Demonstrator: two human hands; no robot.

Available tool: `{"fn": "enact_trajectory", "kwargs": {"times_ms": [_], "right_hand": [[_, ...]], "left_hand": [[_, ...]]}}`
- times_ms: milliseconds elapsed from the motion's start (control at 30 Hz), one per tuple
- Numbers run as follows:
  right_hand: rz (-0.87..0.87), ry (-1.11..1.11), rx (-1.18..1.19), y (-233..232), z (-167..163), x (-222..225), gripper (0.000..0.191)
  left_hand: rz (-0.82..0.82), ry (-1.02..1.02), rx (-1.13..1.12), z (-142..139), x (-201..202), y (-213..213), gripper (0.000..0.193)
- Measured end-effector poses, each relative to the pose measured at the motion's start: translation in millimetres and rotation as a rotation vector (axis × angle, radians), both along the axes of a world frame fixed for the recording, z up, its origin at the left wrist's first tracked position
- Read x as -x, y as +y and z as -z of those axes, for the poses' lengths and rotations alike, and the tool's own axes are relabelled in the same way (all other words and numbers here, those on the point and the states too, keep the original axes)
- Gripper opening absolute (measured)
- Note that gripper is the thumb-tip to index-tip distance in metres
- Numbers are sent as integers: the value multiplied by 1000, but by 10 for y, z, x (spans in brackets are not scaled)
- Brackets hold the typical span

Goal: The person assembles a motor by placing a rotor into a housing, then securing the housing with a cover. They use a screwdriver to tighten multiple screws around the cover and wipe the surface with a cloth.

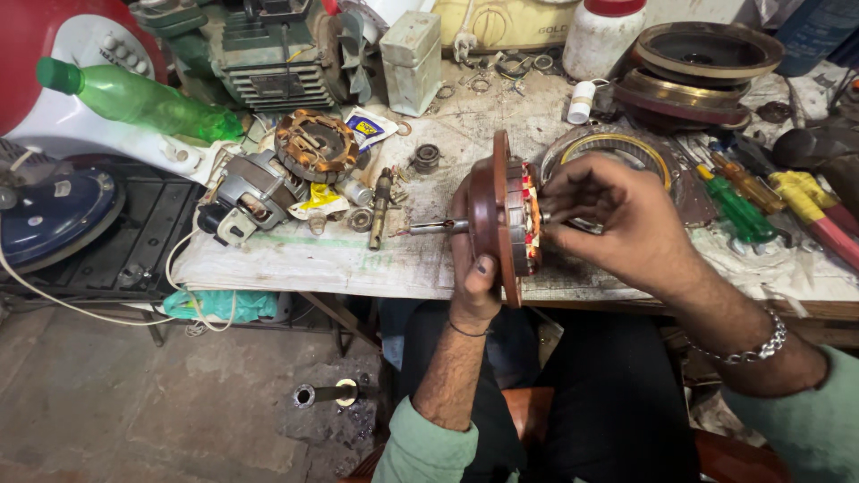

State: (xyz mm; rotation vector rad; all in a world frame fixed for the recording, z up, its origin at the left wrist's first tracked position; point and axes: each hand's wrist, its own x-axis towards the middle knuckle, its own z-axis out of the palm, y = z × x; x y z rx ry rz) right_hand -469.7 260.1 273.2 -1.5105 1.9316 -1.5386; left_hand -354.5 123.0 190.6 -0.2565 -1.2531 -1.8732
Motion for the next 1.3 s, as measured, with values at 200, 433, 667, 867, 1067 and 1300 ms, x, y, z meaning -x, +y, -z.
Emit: {"fn": "enact_trajectory", "kwargs": {"times_ms": [200,433,667,867,1067,1300], "right_hand": [[-71,-11,65,2,73,42,37],[19,363,59,29,-12,-30,29],[56,503,63,11,-126,-78,32],[649,285,-90,426,-187,154,34],[880,529,-762,696,-4,560,57],[841,155,-849,590,70,811,70]], "left_hand": [[-16,-25,0,46,-14,-16,119],[102,-17,-92,193,-11,-20,114],[240,30,-144,456,30,-65,93],[175,-1,-186,666,64,-112,83],[209,44,-214,757,76,-125,83],[267,54,-347,796,96,-133,78]]}}
